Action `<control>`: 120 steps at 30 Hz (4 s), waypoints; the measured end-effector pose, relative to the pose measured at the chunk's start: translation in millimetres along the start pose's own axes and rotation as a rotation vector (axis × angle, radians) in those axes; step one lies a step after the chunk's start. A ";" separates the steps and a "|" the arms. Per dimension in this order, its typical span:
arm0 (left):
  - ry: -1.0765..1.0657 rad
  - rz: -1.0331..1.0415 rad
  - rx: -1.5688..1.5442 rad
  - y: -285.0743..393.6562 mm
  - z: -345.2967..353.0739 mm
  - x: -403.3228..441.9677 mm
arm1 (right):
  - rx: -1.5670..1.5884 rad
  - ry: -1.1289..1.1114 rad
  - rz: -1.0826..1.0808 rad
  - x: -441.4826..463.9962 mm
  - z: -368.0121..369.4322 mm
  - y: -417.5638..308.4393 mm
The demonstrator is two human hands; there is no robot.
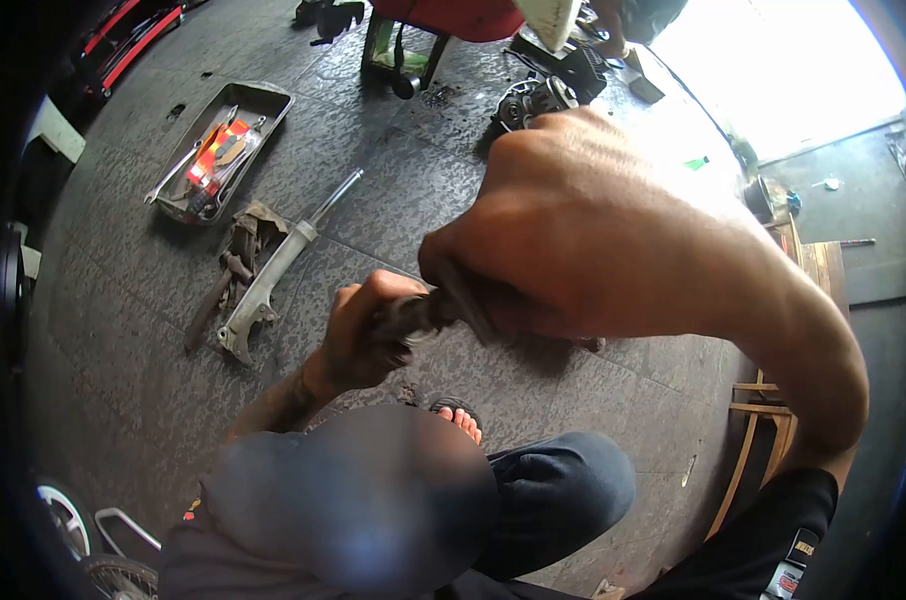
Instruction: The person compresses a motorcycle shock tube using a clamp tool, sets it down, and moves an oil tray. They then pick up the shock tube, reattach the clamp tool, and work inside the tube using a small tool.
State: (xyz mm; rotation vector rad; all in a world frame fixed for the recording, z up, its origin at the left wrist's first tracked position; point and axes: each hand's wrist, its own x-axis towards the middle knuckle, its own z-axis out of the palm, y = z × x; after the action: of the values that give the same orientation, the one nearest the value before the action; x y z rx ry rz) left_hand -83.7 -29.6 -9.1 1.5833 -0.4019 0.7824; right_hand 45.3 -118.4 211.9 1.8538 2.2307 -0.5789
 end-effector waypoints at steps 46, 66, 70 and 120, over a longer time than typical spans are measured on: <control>0.059 -0.356 -0.336 -6.8 -26.7 0.9 | 0.134 0.490 0.123 -3.9 57.6 -21.5; -0.055 -0.396 -0.516 -9.4 -41.6 0.7 | 0.307 0.439 -0.042 15.3 36.4 0.0; -0.109 -0.455 -0.548 -6.8 -46.8 1.1 | 0.324 0.399 -0.006 14.2 38.6 0.8; 0.443 0.076 -0.553 35.3 -134.3 -70.1 | 0.147 0.440 0.044 319.8 198.2 106.4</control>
State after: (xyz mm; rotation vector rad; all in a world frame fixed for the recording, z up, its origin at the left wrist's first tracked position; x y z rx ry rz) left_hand -190.5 81.5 -30.3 0.8558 -0.3176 0.9547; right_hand 62.7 104.6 -108.7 2.2854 2.4551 -0.3602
